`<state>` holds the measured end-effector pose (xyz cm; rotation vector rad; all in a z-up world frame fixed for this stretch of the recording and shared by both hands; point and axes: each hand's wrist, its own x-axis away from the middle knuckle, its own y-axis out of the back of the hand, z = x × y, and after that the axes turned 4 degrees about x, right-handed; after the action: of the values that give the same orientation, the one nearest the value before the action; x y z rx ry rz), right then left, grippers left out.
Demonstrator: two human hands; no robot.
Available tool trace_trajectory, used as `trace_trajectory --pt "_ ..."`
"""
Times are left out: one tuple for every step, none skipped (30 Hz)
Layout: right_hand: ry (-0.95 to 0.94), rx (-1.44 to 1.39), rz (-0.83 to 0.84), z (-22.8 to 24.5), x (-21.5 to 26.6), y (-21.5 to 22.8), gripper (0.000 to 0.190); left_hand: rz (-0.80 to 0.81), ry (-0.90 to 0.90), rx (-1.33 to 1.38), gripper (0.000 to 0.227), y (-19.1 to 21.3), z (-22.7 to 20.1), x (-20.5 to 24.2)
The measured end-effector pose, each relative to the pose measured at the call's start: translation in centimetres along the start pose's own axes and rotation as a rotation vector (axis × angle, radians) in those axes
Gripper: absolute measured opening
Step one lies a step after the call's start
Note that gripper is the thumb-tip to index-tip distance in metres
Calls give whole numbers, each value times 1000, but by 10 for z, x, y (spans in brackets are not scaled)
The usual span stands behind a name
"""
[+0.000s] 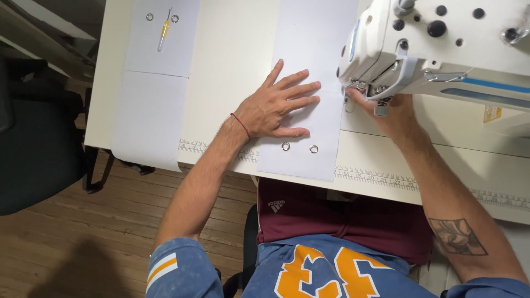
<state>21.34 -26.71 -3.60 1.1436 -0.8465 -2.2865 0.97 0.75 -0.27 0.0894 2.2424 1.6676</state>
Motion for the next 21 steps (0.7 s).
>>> trace_trajectory --pt "-1 1 3 2 1 1 71 0 1 3 86 1 0 0" --pt "13 42 2 4 2 3 71 4 1 6 86 2 0 1" --pt "27 85 1 6 4 5 71 8 0 11 86 3 -1 1" --pt "25 86 4 1 7 4 71 9 0 15 86 0 -1 0" --pt "80 139 -11 -4 7 1 68 16 6 12 86 -1 0 1" --pt "135 192 -26 -9 6 -1 65 23 13 9 87 -1 1 1" --pt "137 191 -27 -24 5 -7 65 22 13 6 87 -1 2 1" --pt "218 273 -52 -39 4 -13 61 22 14 3 87 0 2 1" --pt "297 357 -76 -55 6 -17 56 22 14 3 86 -1 1 1" --pt "297 358 -75 -63 8 -10 56 21 13 3 86 -1 1 1" --pt "248 418 19 -72 10 -3 45 19 13 0 86 -1 1 1" --pt "198 477 114 -81 13 4 34 17 13 -3 86 -1 2 1" --pt "196 479 114 -83 16 8 34 18 11 -2 86 0 1 1" --pt "118 565 257 -86 18 11 22 16 8 -5 85 1 0 1" --pt "40 648 400 -89 21 14 23 14 6 -9 85 2 0 2" --pt "38 648 399 -88 23 16 23 14 4 -9 85 9 1 0" --pt "-41 728 545 -87 27 17 35 -14 -85 12 82 14 1 -1" --pt "-122 805 691 -85 30 18 51 -42 -174 33 81 20 1 -1" --pt "-126 806 692 -47 24 36 51 -41 -176 35 81 20 1 -1" --pt "-71 666 555 -9 18 53 35 -41 -179 30 81 19 2 0" --pt "-14 527 417 29 11 70 40 -42 -179 24 81 19 2 0"
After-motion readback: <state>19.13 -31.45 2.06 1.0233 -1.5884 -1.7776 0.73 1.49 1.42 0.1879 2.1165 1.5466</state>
